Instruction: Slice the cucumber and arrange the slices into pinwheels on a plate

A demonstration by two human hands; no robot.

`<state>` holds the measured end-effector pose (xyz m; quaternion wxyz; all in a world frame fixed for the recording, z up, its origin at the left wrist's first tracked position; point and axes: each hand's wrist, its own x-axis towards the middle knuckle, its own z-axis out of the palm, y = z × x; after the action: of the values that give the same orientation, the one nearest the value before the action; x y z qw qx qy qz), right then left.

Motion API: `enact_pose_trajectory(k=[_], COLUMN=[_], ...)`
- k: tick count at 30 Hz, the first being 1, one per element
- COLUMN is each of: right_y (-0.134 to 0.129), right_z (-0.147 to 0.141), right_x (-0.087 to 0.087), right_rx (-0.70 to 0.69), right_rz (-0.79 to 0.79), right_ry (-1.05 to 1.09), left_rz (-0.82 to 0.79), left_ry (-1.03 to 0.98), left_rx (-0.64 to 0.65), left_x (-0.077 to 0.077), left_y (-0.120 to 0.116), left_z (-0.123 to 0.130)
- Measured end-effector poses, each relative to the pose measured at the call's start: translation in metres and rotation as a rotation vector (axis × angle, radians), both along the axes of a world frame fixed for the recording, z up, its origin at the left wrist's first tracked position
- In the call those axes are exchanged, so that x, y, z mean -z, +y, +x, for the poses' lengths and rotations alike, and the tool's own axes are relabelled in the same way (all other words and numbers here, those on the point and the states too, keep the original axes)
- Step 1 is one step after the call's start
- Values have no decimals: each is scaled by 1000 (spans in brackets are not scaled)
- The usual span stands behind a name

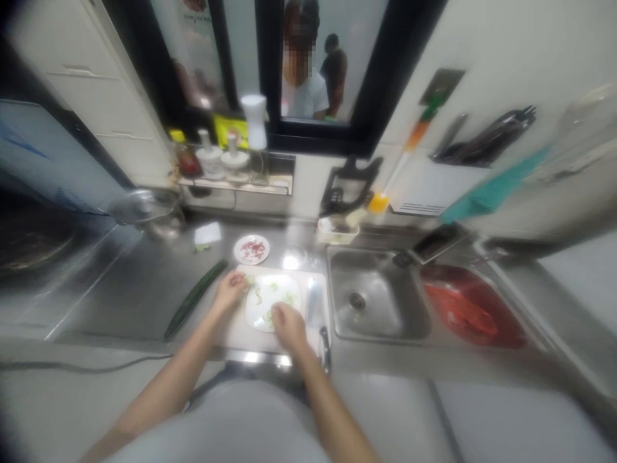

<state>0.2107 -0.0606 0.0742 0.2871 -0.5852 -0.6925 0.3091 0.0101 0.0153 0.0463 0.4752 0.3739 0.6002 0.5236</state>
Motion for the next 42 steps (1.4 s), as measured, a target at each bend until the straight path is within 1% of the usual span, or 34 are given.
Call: enact_pose_trajectory(k=[5, 8, 10, 13, 16, 18, 20, 22, 24, 25, 26, 29, 32, 34, 36, 39, 42], right_y=[13, 26, 35, 46, 51, 52, 52, 52, 52, 51, 51, 50, 48, 46, 45, 43, 42], right_z=[1, 1, 0, -4, -9, -12, -15, -16, -16, -16, -16, -15, -15, -15, -15, -15, -15], right_x=[-11, -25, -36, -53, -61, -62, -60, -59, -60, -60, -61, -61, -61, -62, -63, -64, -65], right_rx=[63, 131, 139, 71, -20, -62, -63, -26, 19, 36, 47, 50, 33, 22, 7, -16, -20], right_rz=[30, 93, 139, 163, 166, 155, 128, 90, 63, 57, 55, 64, 69, 79, 93, 116, 131], right_ry=[82, 140, 185, 229, 232, 234, 267, 336, 405, 429, 442, 443, 431, 419, 405, 385, 375], left_rz=[37, 44, 53, 72, 91, 92, 84, 49, -32, -85, -142, -302, -402, -398, -356, -302, -259], left_ry=[-85, -106, -117, -105, -79, -83, -122, -173, -226, -263, -315, -544, -729, -774, -775, -734, -648], left_rx=[63, 120, 169, 262, 347, 382, 386, 340, 286, 281, 298, 400, 449, 442, 409, 355, 330], left_x=[-36, -55, -67, -83, -93, -96, -97, -96, -94, -92, -91, -86, -83, -83, -85, -89, -96], left_y=[-8, -13, -17, -23, -28, -30, -31, -31, -33, -34, -35, -38, -39, -38, -37, -38, -40], left_z=[10, 14, 16, 20, 22, 22, 22, 23, 24, 25, 26, 30, 33, 33, 32, 29, 27])
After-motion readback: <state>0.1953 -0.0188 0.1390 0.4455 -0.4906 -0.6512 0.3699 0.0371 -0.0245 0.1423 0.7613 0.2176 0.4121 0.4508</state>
